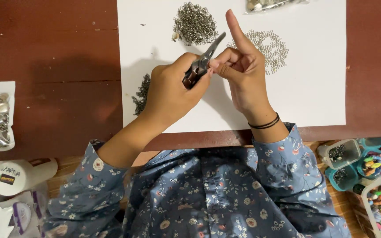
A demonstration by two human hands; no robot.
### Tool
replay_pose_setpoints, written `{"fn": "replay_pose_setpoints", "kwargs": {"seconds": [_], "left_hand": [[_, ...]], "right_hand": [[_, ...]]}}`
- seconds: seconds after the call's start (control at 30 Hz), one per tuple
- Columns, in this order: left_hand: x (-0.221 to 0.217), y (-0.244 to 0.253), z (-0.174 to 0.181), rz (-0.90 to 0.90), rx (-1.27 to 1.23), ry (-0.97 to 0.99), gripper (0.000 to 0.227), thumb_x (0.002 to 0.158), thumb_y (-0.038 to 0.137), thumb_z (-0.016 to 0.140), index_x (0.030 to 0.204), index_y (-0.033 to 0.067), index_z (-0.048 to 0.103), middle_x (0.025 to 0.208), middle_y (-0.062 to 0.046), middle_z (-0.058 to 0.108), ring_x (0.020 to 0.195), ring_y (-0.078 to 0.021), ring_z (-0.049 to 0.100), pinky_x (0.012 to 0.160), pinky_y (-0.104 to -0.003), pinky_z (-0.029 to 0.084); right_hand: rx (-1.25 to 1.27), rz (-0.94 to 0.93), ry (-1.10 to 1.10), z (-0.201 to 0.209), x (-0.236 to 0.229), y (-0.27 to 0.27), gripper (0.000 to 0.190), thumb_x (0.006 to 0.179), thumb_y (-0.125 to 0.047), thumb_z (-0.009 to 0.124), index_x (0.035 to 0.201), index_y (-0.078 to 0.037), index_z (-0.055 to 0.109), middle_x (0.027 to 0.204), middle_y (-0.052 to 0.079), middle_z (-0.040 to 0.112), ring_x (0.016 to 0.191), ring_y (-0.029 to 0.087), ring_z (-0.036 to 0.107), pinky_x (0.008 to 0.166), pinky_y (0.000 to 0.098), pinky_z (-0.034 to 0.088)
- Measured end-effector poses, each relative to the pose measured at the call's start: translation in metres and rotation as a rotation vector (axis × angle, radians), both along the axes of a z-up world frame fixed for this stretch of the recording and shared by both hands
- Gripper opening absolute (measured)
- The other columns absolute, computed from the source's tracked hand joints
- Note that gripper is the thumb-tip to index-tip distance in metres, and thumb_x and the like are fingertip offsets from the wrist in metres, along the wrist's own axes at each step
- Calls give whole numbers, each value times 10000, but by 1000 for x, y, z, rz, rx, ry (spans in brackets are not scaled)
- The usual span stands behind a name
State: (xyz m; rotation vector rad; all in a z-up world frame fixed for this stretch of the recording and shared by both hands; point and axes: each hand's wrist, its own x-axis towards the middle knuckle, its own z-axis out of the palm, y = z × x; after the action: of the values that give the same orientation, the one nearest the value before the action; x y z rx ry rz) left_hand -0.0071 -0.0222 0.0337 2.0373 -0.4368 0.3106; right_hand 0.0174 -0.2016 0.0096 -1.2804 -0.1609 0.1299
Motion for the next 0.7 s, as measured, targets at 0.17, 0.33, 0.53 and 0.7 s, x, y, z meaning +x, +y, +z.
{"fn": "replay_pose_setpoints", "kwargs": {"seconds": [0.17,0.33,0.53,0.7], "left_hand": [[12,6,-10,17,118,-92,204,926,133,665,817,81,500,559,-84,501,480,-290,468,506,-413,352],[36,14,-8,33,126,-121,304,917,166,702,776,77,449,552,-99,456,490,-293,439,506,-420,323],[82,21,-5,110,68,78,428,868,205,763,661,120,398,573,32,367,606,-132,281,517,-357,248],[109,24,-2,94,-30,487,325,779,108,705,628,109,418,573,-68,631,369,-208,677,294,-295,346]], "right_hand": [[55,43,62,7,6,0,862,926,60,733,1663,-90,311,793,23,705,745,63,611,811,197,519],[-40,1,-3,4,28,2,897,927,116,777,1664,-128,328,859,71,732,778,56,621,866,200,552],[-211,-40,-122,4,69,11,786,925,131,812,1586,-97,451,908,158,761,839,152,713,820,301,640],[-300,-41,-217,-29,101,14,645,975,125,782,1516,-84,500,887,138,756,795,123,670,711,251,535]]}}
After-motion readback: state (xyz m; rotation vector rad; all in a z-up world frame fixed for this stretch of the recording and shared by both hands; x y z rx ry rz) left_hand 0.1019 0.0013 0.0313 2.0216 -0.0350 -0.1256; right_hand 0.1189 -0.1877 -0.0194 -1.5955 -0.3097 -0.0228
